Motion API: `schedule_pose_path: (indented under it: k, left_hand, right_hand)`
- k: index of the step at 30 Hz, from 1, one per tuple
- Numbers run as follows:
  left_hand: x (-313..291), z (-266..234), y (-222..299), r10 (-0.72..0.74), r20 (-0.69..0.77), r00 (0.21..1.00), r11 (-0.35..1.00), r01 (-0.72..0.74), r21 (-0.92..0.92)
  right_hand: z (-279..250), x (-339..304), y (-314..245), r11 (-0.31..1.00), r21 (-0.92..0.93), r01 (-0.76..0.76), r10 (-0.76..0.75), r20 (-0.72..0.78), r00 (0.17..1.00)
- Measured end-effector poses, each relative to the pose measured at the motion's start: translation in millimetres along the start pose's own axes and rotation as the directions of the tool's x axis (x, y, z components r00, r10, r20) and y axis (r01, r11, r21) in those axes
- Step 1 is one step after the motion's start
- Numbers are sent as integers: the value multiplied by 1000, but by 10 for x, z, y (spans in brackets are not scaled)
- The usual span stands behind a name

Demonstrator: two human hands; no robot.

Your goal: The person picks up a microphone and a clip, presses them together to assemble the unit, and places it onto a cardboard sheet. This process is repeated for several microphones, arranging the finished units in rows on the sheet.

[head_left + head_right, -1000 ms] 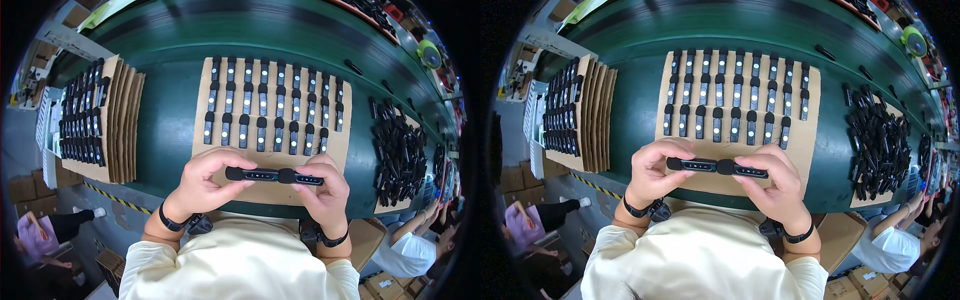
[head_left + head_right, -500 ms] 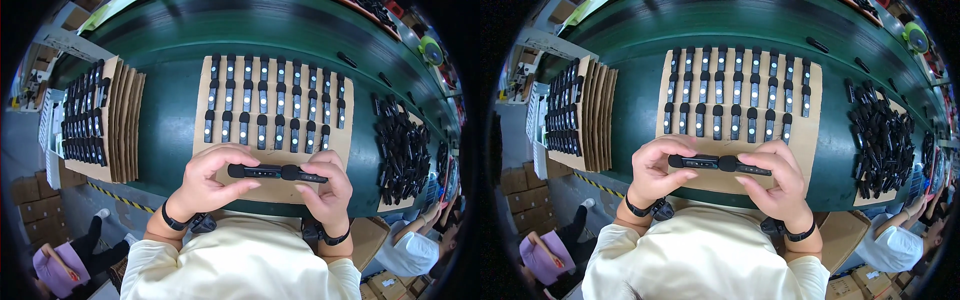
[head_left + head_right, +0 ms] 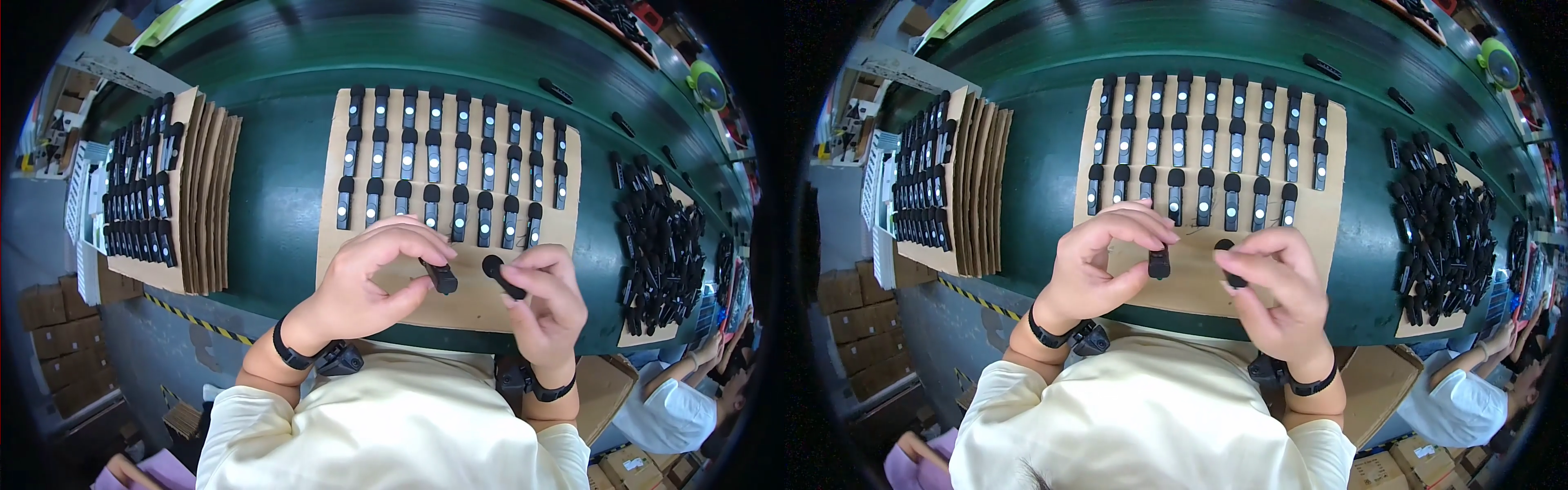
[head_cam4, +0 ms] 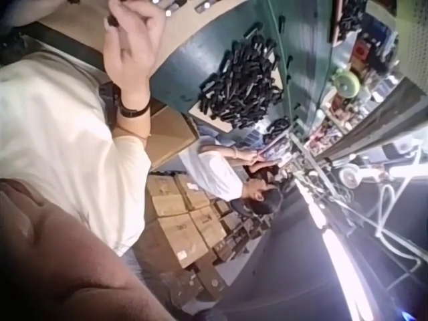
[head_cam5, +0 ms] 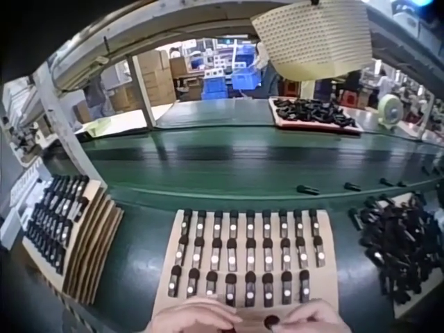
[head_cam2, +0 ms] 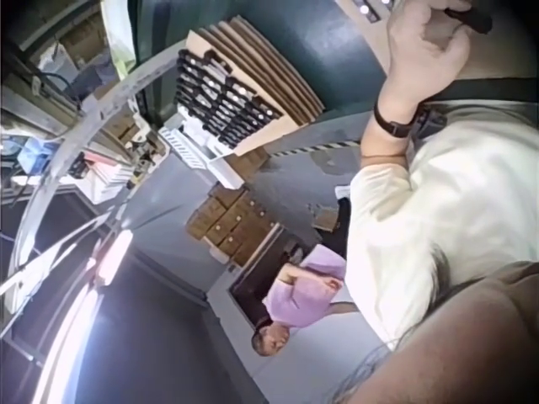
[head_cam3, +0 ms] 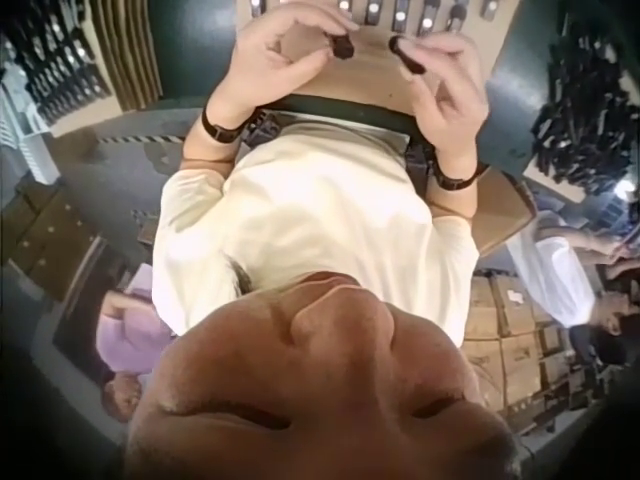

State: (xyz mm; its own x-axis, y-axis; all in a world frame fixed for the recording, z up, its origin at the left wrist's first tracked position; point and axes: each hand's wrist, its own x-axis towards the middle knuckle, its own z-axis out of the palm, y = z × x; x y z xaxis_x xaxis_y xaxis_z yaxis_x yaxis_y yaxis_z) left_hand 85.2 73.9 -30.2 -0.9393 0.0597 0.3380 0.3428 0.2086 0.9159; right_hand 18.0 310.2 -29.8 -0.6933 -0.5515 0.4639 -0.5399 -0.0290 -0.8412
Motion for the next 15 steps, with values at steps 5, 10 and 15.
schedule_pose_path:
  k: [5, 10, 15]
  left_hand:
    - [-6, 56, -16, -48, 48, 998, 994, 52, -92]
    - [10, 83, 0, -40, 71, 997, 998, 43, -35]
    - [19, 33, 39, 32, 85, 996, 998, -37, 53]
  right_hand:
    - [178, 93, -28, 995, -93, 36, -28, 87, 996]
    - [234, 97, -23, 998, -55, 31, -30, 34, 999]
    - [67, 41, 9, 990, -122, 69, -60, 73, 996]
